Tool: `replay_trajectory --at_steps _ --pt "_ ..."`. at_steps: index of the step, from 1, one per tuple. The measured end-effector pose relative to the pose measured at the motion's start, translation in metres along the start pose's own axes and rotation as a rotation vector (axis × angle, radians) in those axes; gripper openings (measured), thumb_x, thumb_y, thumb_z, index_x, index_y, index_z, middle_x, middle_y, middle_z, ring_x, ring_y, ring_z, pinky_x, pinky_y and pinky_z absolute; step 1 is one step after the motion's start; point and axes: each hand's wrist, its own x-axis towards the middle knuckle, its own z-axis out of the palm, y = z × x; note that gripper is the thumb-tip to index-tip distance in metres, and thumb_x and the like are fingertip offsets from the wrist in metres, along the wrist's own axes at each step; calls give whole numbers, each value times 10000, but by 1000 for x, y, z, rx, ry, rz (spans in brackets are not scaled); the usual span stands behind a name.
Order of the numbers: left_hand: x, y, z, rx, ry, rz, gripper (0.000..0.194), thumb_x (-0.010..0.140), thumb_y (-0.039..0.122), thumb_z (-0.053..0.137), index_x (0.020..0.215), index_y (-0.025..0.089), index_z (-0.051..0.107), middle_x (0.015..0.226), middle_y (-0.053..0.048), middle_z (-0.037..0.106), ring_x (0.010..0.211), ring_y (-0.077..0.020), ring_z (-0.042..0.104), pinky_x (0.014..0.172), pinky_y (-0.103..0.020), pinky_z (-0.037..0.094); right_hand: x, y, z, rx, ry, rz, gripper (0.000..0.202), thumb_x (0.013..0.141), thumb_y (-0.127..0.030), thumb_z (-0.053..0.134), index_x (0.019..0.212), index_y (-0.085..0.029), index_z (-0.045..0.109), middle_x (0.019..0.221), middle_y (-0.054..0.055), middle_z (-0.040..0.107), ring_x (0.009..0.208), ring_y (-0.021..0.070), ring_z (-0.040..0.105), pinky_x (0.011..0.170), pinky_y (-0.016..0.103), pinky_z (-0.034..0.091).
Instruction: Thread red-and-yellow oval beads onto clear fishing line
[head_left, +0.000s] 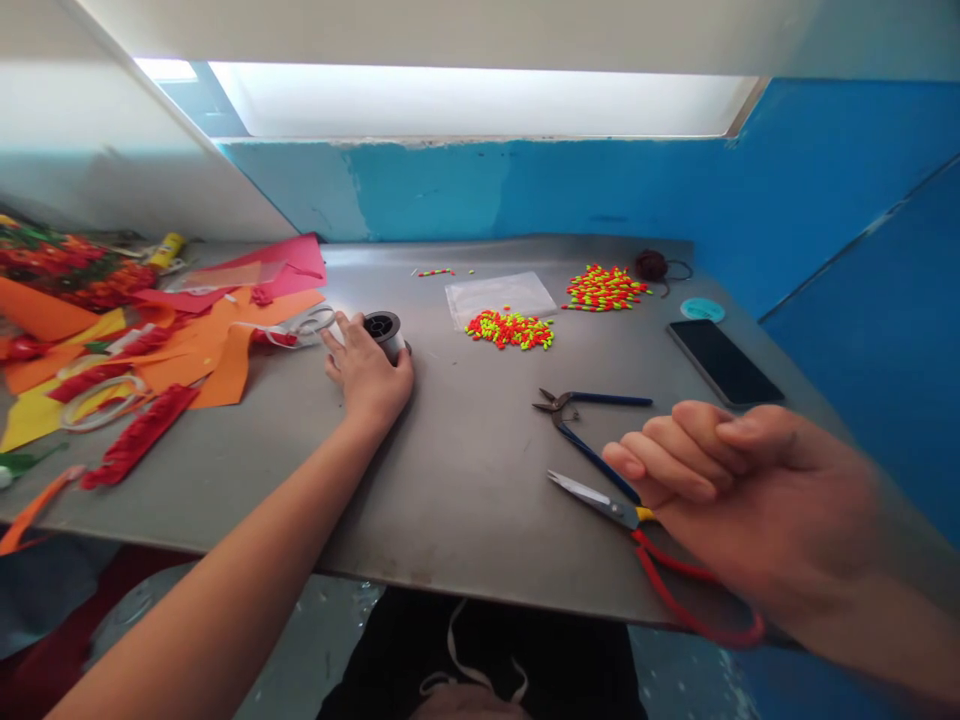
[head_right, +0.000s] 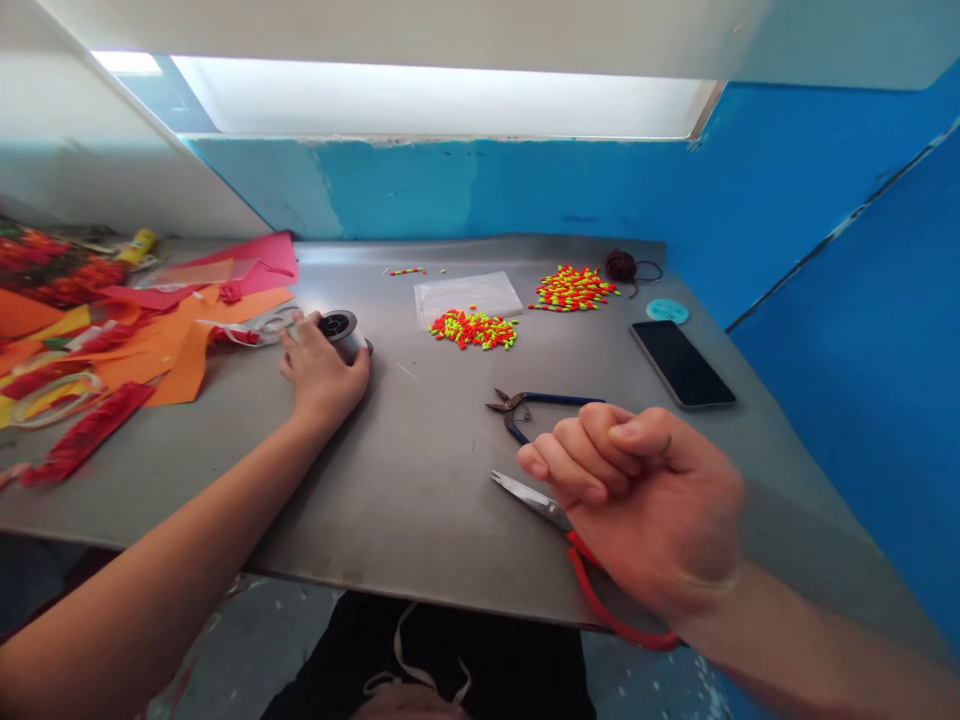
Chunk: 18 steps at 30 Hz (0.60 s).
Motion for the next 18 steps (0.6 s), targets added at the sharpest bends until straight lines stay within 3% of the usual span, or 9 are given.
replay_trajectory --at_steps 3,7,10,13,14,18 --pt "-1 2 0 -2 2 9 920 895 322 670 1682 33 293 1814 -270 206 1688 -506 106 1351 -668 161 9 -3 -4 1 41 5 515 670 -257 699 581 -225 193 554 -70 110 518 122 108 541 300 374" --pt "2 6 5 -2 7 14 909 886 320 681 1673 57 309 1816 -266 197 1697 -493 82 1356 -659 142 22 -11 -6 -65 19 21 338 684 -318 713 615 -238 393 613 -81 133 531 116 97 494 298 238" --pt "8 10 11 0 0 7 907 879 314 691 1665 63 315 1813 -271 198 1693 -502 89 1346 -683 160 32 -13 -10 -148 17 32 118 688 -253 698 719 -232 586 620 -88 143 534 114 87 492 296 209" --pt "15 14 16 3 -7 2 897 878 301 707 1659 78 328 1812 -269 202 1690 -506 103 1342 -695 171 43 -14 -15 -195 14 75 85 737 -247 692 814 -233 659 604 -97 143 532 113 72 491 291 196" --pt "17 15 18 4 -8 1 891 880 298 713 1657 82 333 1812 -267 204 1689 -510 106 1342 -697 173 46 -14 -17 -200 2 99 98 767 -314 697 803 -231 659 599 -96 150 529 112 82 491 292 194" --pt "20 19 18 2 -7 -12 889 887 318 742 1641 89 331 1820 -277 156 1689 -530 69 1343 -702 167 60 -22 -20 -235 -53 190 556 826 -750 576 698 -213 645 586 -72 200 523 111 148 505 302 183"
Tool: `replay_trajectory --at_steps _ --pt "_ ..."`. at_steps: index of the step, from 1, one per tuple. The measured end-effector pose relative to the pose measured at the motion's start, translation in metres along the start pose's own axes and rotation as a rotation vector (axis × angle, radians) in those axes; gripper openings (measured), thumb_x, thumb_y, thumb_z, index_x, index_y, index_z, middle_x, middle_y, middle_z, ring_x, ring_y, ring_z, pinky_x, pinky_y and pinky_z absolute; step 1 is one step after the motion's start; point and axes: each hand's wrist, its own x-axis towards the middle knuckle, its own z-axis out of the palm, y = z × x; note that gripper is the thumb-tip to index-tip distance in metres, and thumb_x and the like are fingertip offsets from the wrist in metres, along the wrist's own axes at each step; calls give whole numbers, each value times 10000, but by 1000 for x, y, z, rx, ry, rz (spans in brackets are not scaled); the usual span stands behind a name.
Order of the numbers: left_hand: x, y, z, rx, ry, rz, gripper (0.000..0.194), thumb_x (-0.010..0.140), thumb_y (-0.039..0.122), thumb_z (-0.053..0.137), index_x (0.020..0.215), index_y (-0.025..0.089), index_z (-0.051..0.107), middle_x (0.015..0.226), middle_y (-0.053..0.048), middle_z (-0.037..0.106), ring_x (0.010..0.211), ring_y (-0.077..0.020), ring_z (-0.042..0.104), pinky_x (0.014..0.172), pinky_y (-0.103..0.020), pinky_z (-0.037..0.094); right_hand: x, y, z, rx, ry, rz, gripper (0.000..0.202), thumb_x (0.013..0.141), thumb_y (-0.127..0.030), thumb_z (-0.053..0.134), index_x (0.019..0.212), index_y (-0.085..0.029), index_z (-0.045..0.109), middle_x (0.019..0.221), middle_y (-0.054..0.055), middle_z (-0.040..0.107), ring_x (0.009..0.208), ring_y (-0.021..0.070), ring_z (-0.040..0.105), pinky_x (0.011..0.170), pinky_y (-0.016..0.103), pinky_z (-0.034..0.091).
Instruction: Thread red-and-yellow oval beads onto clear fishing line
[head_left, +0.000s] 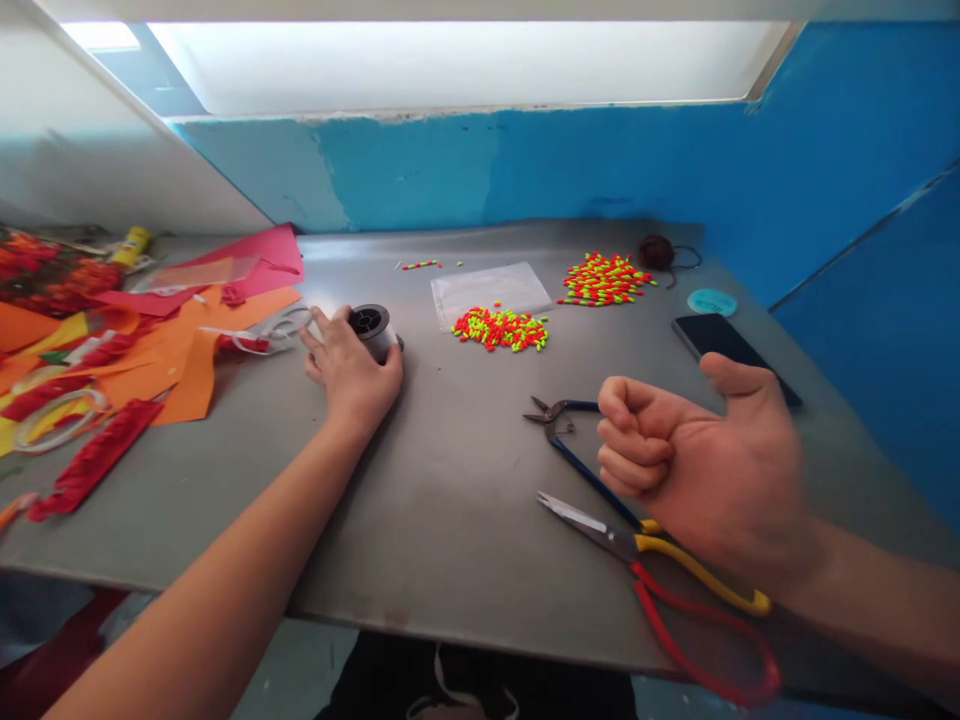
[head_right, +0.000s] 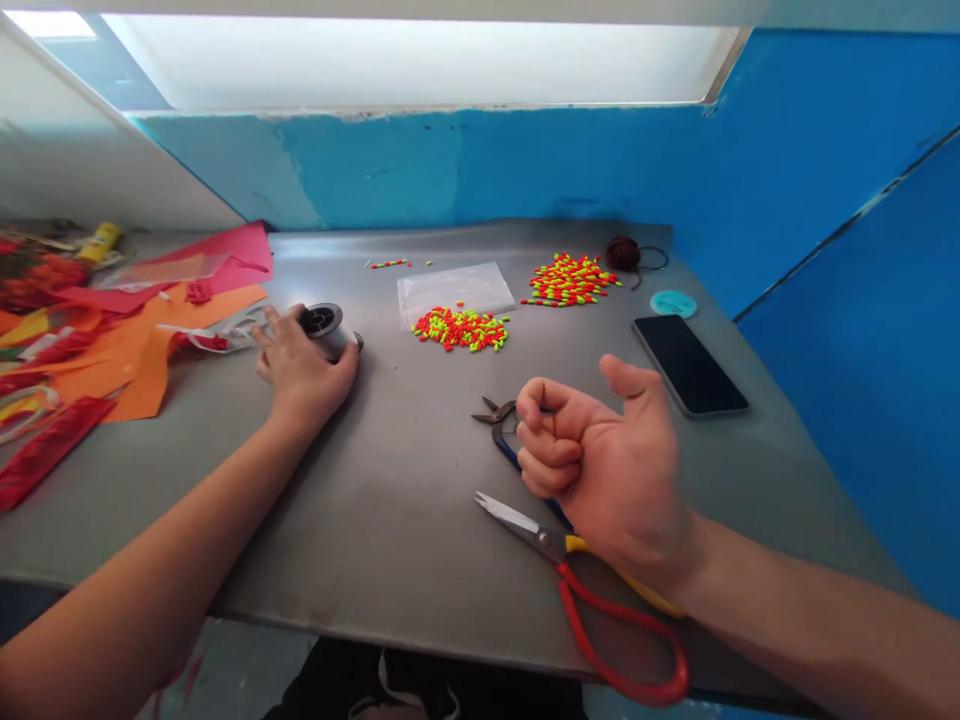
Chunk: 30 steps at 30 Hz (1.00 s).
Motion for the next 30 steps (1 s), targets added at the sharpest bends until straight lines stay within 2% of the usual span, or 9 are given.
replay_trajectory --at_steps 2,3,5,8,12,16,21,25,30 --pt "-6 6 -3 -9 39 0 976 910 338 721 1683 86 181 1837 -270 19 1702 -498 -14 1351 -689 151 8 -4 -3 -48 -12 16 664 844 -839 493 712 -207 647 610 -58 241 545 116 160 521 304 171" --pt "-11 11 -5 -37 96 92 943 968 363 659 1705 122 121 1852 -216 -5 1716 -441 -30 1365 -654 149 12 -4 -4 -75 -27 30 694 850 -866 458 747 -207 648 624 -54 259 556 121 161 526 304 162" --pt "-26 25 -8 -74 202 311 817 975 379 642 1666 205 244 1867 -115 29 1724 -409 -1 1372 -652 134 23 -1 -7 -135 -72 62 744 848 -917 379 853 -218 633 646 -55 289 568 129 154 532 305 142" --pt "-53 48 -7 -212 99 723 465 953 323 645 1405 237 580 1867 -79 75 1723 -388 115 1365 -623 233 39 12 -10 -259 -139 64 820 835 -974 235 990 -238 560 662 -70 317 579 141 144 545 308 139" --pt "-80 63 1 -411 -123 1023 324 905 260 665 1229 272 682 1718 -131 390 1591 -377 443 1276 -593 431 55 33 -13 -437 -166 -145 874 903 -942 74 1180 -242 518 719 -67 345 646 169 251 635 318 268" --pt "-83 58 12 -658 -249 1039 408 895 154 756 1281 259 677 1493 -158 518 1448 -311 569 1212 -489 521 65 50 -17 -469 -179 -190 880 943 -921 13 1318 -279 483 812 -43 382 741 191 365 720 345 330" --pt "-79 51 17 -744 -385 918 376 909 113 808 1262 209 724 1389 -130 578 1317 -230 636 1187 -376 536 79 59 -13 -438 -202 -163 793 970 -928 177 1312 -295 511 836 -29 398 738 193 355 700 350 343" --pt "-78 47 18 -747 -466 866 173 953 102 771 1067 230 801 1408 -109 567 1416 -220 580 1233 -333 487 86 58 -10 -275 -201 11 802 909 -980 278 1353 -350 498 811 -24 435 751 222 472 795 405 464" --pt "-76 41 18 -725 -501 865 211 982 48 702 1047 231 787 1423 -87 574 1433 -165 572 1230 -256 463 87 62 -10 -272 -135 33 799 851 -1008 387 1340 -391 524 888 13 573 818 251 548 839 436 504"
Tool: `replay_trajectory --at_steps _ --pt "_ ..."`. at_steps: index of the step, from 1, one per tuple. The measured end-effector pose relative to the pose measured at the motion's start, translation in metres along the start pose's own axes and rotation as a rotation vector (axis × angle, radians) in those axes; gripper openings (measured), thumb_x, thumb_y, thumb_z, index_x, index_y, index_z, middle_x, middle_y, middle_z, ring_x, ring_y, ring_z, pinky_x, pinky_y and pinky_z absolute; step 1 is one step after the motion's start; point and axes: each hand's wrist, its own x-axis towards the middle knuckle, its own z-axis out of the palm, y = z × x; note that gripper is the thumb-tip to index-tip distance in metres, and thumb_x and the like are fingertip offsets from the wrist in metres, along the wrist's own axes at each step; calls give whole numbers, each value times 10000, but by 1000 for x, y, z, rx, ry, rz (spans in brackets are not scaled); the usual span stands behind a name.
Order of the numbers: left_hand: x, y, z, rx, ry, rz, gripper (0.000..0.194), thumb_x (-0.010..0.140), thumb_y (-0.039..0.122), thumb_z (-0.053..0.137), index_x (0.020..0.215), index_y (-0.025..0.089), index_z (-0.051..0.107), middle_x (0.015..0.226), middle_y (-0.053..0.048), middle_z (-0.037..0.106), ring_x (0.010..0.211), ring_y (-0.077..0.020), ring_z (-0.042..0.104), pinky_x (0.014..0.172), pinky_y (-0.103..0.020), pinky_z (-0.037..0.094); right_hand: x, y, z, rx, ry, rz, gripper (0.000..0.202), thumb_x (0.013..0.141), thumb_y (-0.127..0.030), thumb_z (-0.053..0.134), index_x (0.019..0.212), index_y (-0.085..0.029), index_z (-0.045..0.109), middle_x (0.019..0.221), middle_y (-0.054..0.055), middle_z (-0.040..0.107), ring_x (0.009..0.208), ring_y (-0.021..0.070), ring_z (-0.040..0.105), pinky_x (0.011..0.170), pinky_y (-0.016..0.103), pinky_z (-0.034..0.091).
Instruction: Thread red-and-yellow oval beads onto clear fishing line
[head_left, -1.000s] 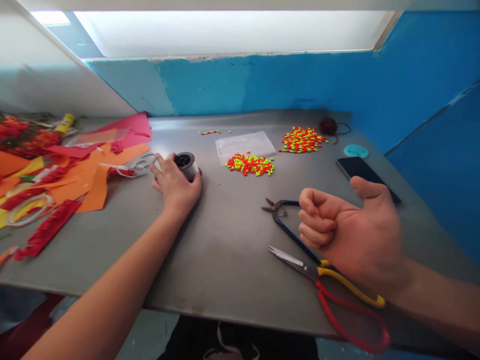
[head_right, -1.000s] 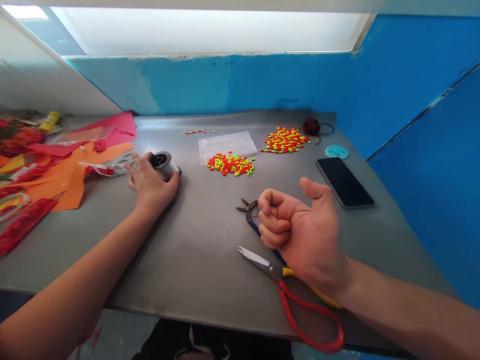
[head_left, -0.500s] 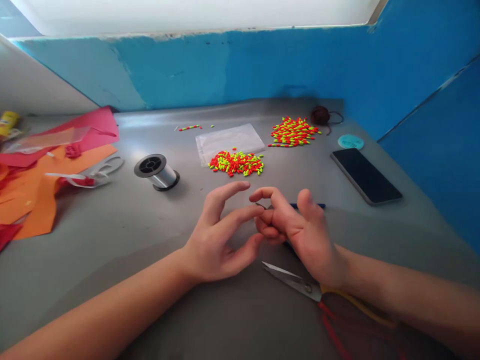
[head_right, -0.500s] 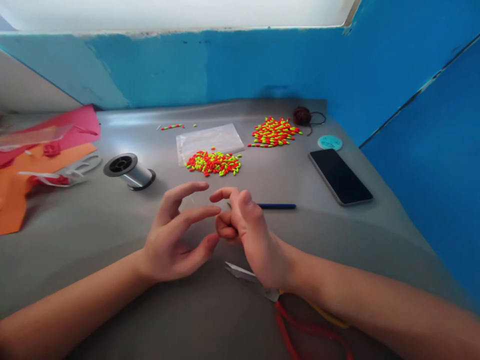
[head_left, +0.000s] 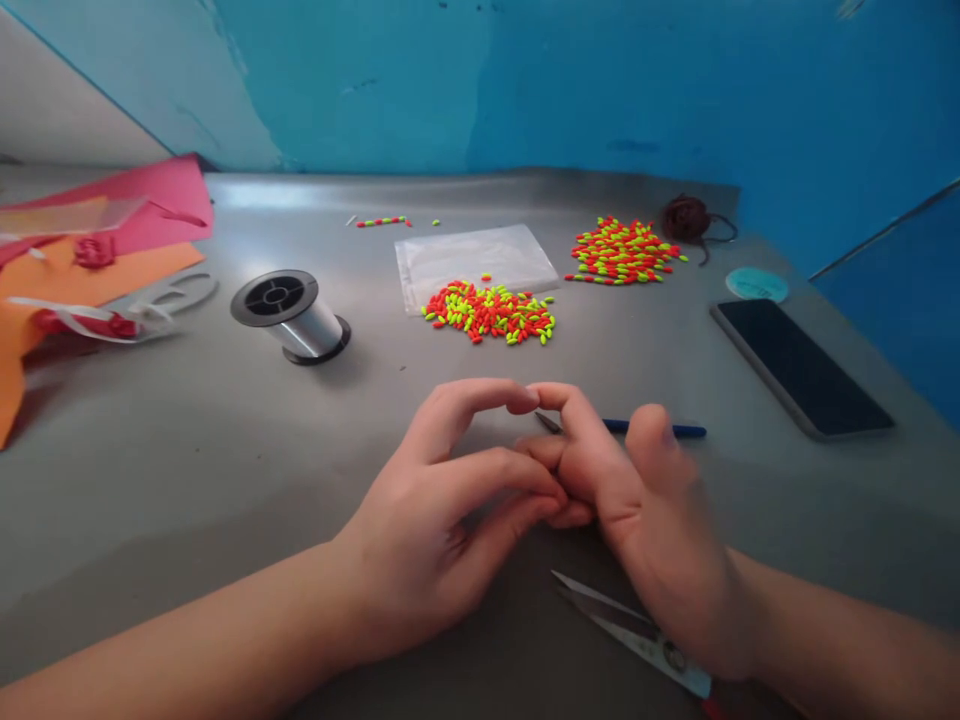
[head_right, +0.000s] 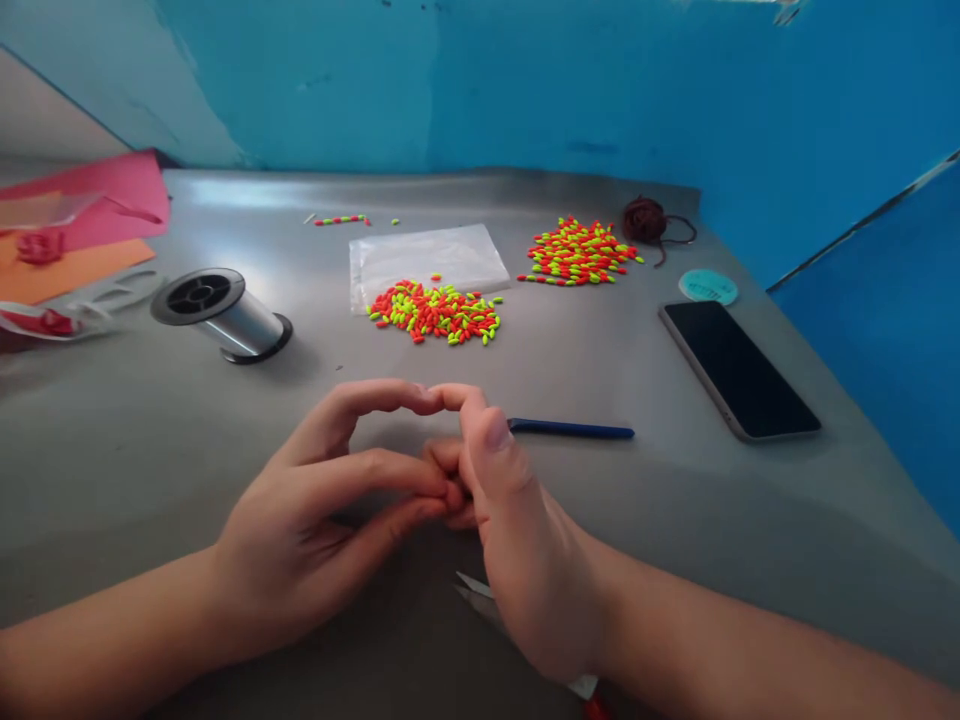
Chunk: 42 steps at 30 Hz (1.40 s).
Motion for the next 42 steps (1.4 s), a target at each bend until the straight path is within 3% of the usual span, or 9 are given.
replay_trajectory --at_steps 7,14,19,25,34,42 --pt "0 -1 -3 -9 1 -87 257 963 24 674 1095 232 744 1402 -62 605 1381 -131 601 1205 -212 464 1 4 -3 -101 64 -8 874 867 -1012 306 1382 -353 560 854 8 590 748 215 428 737 390 423" --pt "-1 -3 -3 23 -48 -123 375 981 107 698 1297 306 732 1482 -48 564 1433 -167 562 1219 -269 479 7 -1 0 -94 121 13 887 839 -1014 382 1409 -370 600 855 52 668 776 272 571 729 431 500" --pt "-3 -4 -3 11 -49 -156 402 970 151 735 1340 306 712 1415 -60 583 1417 -167 564 1189 -248 502 9 1 -2 -62 151 5 955 844 -1008 373 1568 -395 485 853 30 641 732 251 577 713 417 499" --pt "-3 -2 0 15 -23 -139 410 898 187 825 1267 288 677 1346 -47 601 1354 -168 599 1183 -260 506 4 -1 -5 -41 82 -27 971 854 -1017 323 1631 -446 431 1035 44 644 893 276 593 847 450 505" --pt "-4 -1 0 -19 2 -127 346 945 110 724 1264 242 694 1329 -70 587 1293 -145 626 1161 -247 492 1 -2 3 -94 76 -51 1009 832 -1021 364 1679 -473 338 1034 48 657 794 261 551 778 444 485" --pt "-4 -2 2 -30 -14 -119 442 905 34 705 1286 257 706 1333 -61 591 1296 -157 617 1150 -261 491 2 3 -2 -168 98 -77 944 919 -951 349 1706 -435 282 1016 41 650 719 233 482 679 387 428"
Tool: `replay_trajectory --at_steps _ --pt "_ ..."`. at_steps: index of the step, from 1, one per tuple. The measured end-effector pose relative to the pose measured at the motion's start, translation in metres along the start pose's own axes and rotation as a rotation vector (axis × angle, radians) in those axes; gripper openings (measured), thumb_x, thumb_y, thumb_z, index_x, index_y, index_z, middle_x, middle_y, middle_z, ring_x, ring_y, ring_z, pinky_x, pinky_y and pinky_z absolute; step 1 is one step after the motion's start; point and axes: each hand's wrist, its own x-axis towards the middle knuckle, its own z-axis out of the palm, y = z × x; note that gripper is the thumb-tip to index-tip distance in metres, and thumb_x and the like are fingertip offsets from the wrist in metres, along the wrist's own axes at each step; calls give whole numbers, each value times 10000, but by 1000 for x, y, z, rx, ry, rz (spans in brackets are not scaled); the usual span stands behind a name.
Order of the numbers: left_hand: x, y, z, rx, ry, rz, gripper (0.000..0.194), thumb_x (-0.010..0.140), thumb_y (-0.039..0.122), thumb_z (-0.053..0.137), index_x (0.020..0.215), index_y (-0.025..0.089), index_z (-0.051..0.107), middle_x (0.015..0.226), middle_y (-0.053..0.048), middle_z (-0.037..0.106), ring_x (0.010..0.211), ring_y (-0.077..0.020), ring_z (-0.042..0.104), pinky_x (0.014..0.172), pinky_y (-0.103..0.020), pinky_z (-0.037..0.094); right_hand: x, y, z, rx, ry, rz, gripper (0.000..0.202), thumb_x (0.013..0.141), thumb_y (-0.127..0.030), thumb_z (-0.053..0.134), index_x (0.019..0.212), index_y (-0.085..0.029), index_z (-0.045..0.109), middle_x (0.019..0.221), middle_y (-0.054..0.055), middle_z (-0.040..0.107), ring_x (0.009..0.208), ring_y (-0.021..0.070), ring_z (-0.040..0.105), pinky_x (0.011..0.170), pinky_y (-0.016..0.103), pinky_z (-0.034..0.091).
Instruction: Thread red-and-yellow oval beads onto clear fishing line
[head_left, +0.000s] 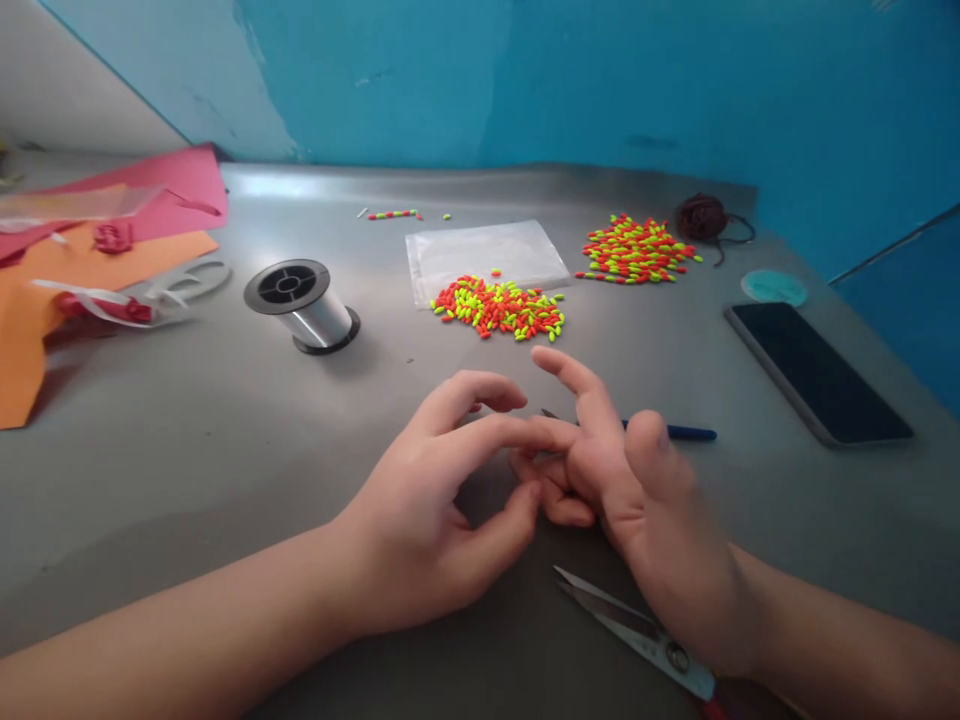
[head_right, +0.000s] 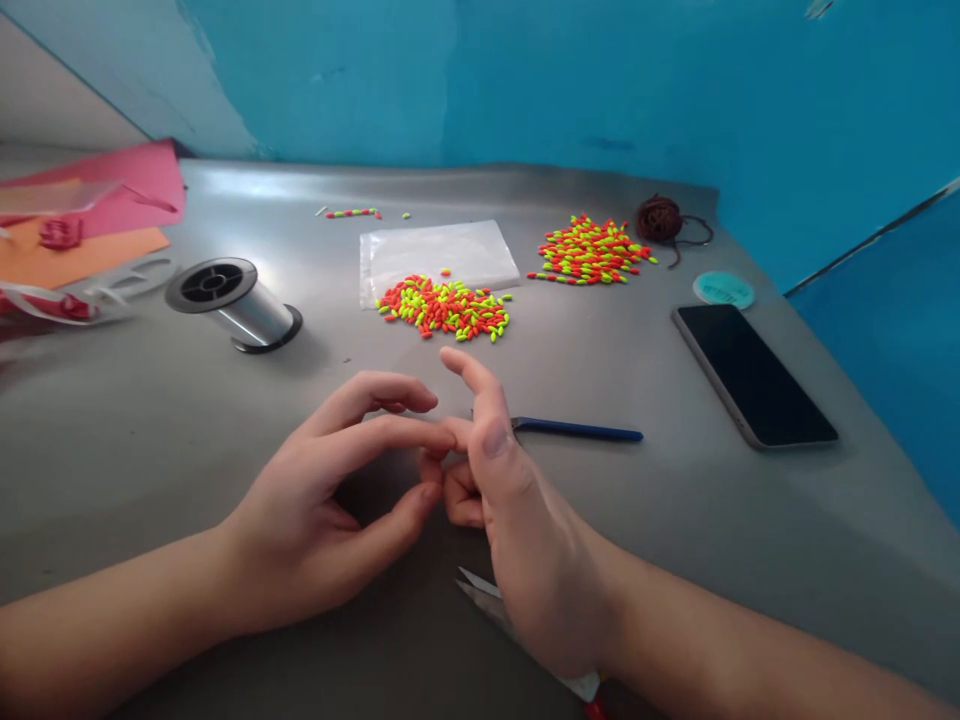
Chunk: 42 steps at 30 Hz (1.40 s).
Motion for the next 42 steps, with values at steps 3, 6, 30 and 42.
replay_trajectory --at_steps 3,6,30,42 --pt "1 0 1 -3 14 -8 365 899 32 705 1208 226 714 1305 -67 613 1256 -157 639 1120 -258 508 -1 6 -2 -11 -32 -28 860 985 -898 335 1702 -426 275 1011 16 626 760 214 460 720 365 414" --pt "2 -1 0 -15 32 -13 275 900 25 696 1117 191 722 1258 -77 642 1198 -158 664 1071 -261 534 0 11 -4 -53 -51 -66 731 1048 -823 320 1659 -422 328 974 -10 587 753 190 417 700 339 377" --pt "5 -3 -2 -4 120 -38 173 950 48 669 989 200 742 1002 -43 736 914 -148 704 831 -279 579 8 6 3 -260 137 -109 114 965 -298 745 930 -262 642 771 -15 609 635 147 533 520 272 418" --pt "0 1 -11 -78 -174 -64 198 790 94 654 946 215 654 857 -30 670 773 -192 601 725 -356 506 3 4 0 -359 316 -307 181 993 -268 669 813 -264 649 692 -26 567 561 134 486 475 276 361"
